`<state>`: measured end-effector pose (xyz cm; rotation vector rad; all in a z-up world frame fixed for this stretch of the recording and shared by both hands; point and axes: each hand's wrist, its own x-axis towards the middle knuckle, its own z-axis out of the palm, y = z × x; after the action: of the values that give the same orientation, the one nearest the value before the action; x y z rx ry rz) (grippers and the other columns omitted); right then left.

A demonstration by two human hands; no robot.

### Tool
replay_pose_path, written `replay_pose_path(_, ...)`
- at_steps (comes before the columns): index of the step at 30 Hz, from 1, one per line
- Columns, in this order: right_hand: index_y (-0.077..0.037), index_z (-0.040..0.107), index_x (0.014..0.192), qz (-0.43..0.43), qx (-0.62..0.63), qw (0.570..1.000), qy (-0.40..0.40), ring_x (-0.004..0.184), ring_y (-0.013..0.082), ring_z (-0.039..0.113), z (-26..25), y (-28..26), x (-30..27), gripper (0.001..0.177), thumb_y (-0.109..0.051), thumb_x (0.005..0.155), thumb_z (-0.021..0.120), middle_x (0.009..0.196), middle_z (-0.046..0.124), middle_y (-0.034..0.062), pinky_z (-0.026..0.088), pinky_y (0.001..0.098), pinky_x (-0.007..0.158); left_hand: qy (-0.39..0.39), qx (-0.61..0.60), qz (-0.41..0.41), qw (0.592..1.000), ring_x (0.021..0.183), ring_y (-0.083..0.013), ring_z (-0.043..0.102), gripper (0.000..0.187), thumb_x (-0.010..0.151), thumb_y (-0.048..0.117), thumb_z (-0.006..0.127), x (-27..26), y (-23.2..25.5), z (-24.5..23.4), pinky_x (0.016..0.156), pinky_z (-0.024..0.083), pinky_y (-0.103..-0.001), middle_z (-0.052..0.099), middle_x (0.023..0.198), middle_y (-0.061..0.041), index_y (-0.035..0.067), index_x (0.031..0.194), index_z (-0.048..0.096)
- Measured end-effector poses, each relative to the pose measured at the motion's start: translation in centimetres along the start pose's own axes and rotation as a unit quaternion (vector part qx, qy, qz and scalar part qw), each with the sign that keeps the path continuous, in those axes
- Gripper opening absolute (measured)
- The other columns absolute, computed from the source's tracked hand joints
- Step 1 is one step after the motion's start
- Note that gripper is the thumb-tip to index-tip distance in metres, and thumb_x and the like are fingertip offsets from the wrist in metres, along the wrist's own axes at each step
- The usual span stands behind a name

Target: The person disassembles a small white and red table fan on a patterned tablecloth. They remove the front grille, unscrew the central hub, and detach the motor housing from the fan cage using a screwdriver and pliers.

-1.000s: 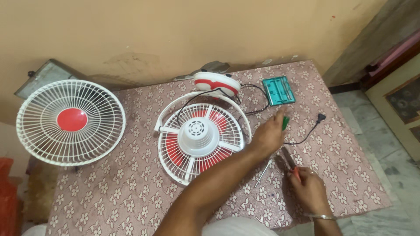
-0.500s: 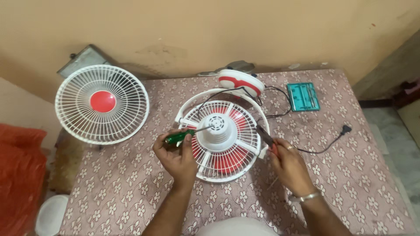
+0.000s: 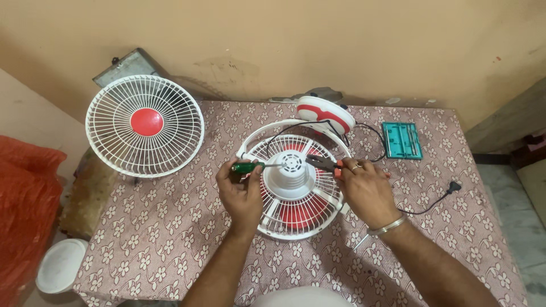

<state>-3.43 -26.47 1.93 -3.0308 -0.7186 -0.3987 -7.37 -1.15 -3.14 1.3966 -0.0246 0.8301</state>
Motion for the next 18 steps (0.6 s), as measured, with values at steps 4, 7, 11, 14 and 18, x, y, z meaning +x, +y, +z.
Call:
replay_pose_path(4,-0.007,0.074,0.095,-0.001,-0.014,1.000,-0.023,0.103,0.0267,0.067,0.1,0.1,0.1,0.034,-0.035,0.101,0.056,0.120,0.071,0.0053,0.059,0.0471,0.085,-0.012,0.053,0.031,0.998,0.107,-0.0237,0.071,0.051,0.096,-0.007,0.066,0.6,0.7,0.4,0.089,0.066,-0.027,0.061,0.120,-0.017,0.001,0.141,0.042)
replay_pose_path(7,-0.007,0.074,0.098,-0.020,-0.013,1.000,0.007,0.104,0.0272,0.067,0.3,0.1,0.0,0.031,-0.034,0.095,0.058,0.119,0.071,0.0049,0.059,0.0482,0.085,-0.026,0.084,0.063,0.994,0.107,-0.0224,0.070,0.052,0.096,-0.006,0.068,1.3,1.8,0.9,0.089,0.066,-0.027,0.057,0.121,-0.016,0.002,0.143,0.047)
replay_pose_path(11,-0.007,0.074,0.100,-0.013,-0.019,0.999,-0.042,0.103,0.0257,0.067,0.7,0.0,0.1,0.033,-0.036,0.097,0.058,0.124,0.069,0.0034,0.059,0.0463,0.084,-0.067,0.169,0.081,0.980,0.102,-0.0205,0.072,0.051,0.096,-0.001,0.071,2.6,3.0,2.0,0.084,0.064,-0.027,0.061,0.116,-0.012,0.004,0.143,0.052)
replay_pose_path(14,-0.008,0.074,0.101,-0.003,-0.013,0.998,-0.061,0.104,0.0243,0.066,1.0,0.1,0.1,0.033,-0.036,0.099,0.057,0.128,0.068,0.0028,0.059,0.0442,0.085,-0.083,0.201,0.058,0.974,0.103,-0.0218,0.071,0.050,0.096,0.002,0.070,4.1,3.0,3.0,0.080,0.064,-0.028,0.061,0.117,-0.013,0.003,0.143,0.051)
replay_pose_path(18,-0.007,0.075,0.100,0.018,0.053,0.996,-0.076,0.097,0.0232,0.066,1.3,0.0,0.4,0.033,-0.035,0.100,0.057,0.133,0.066,0.0052,0.059,0.0410,0.083,-0.017,0.140,-0.042,0.989,0.106,-0.0253,0.069,0.050,0.096,0.001,0.067,5.6,2.5,2.7,0.084,0.064,-0.031,0.062,0.120,-0.016,-0.001,0.142,0.049)
